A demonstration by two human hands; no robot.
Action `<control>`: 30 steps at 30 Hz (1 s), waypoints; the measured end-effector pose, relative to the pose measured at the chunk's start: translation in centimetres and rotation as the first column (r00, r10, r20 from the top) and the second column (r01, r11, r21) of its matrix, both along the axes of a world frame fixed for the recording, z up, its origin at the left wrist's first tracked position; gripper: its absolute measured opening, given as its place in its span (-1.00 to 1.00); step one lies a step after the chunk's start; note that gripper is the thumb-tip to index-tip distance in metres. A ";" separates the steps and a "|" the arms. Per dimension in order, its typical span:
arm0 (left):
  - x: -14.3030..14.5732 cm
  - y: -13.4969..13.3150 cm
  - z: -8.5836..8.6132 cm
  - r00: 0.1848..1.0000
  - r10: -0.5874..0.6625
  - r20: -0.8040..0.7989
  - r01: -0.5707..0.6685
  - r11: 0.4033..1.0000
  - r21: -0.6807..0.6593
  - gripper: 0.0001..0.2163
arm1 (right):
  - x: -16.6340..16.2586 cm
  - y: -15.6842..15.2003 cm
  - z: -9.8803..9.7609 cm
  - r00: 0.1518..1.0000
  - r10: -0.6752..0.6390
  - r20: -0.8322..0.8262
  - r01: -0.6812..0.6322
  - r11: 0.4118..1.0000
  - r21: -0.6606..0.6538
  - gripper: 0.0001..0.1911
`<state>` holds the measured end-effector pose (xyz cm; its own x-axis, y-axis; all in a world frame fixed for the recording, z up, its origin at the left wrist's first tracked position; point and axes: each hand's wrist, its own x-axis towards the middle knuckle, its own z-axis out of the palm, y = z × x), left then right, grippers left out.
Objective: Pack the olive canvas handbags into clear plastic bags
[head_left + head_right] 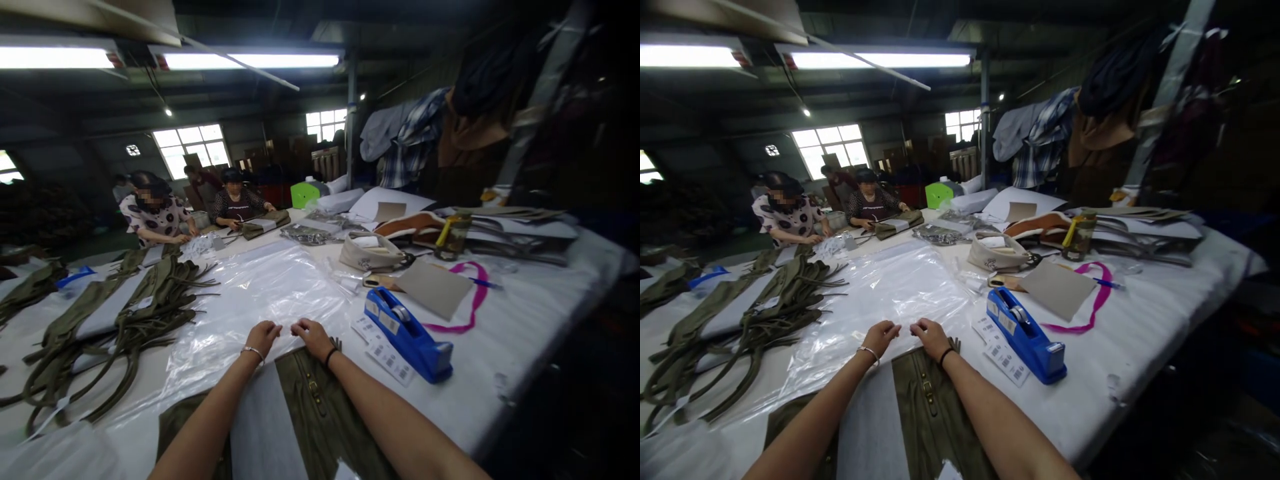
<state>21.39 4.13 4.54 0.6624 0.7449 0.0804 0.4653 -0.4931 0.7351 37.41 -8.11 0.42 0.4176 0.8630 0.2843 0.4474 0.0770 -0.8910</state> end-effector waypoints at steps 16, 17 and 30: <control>-1.4 2.5 3.6 0.774 0.565 0.285 -0.558 0.822 -0.115 -0.76 | -0.4 0.0 -0.6 0.991 -0.061 0.122 0.059 0.998 0.021 -0.61; -1.8 2.7 3.8 0.763 0.574 0.297 -0.576 0.812 -0.089 -0.76 | -0.6 -0.3 -0.4 0.989 -0.044 0.145 0.037 0.998 0.051 -0.59; -4.4 -2.4 0.9 1.000 -0.022 0.004 0.013 0.725 0.689 -0.67 | -4.6 2.5 4.0 0.692 -0.006 0.722 -0.024 0.999 0.032 -0.53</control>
<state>17.03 1.74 5.48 0.6702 0.4700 0.5744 0.4455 -0.8738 0.1950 32.81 -5.64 4.42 0.0631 0.8484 0.5255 0.9506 0.1093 -0.2906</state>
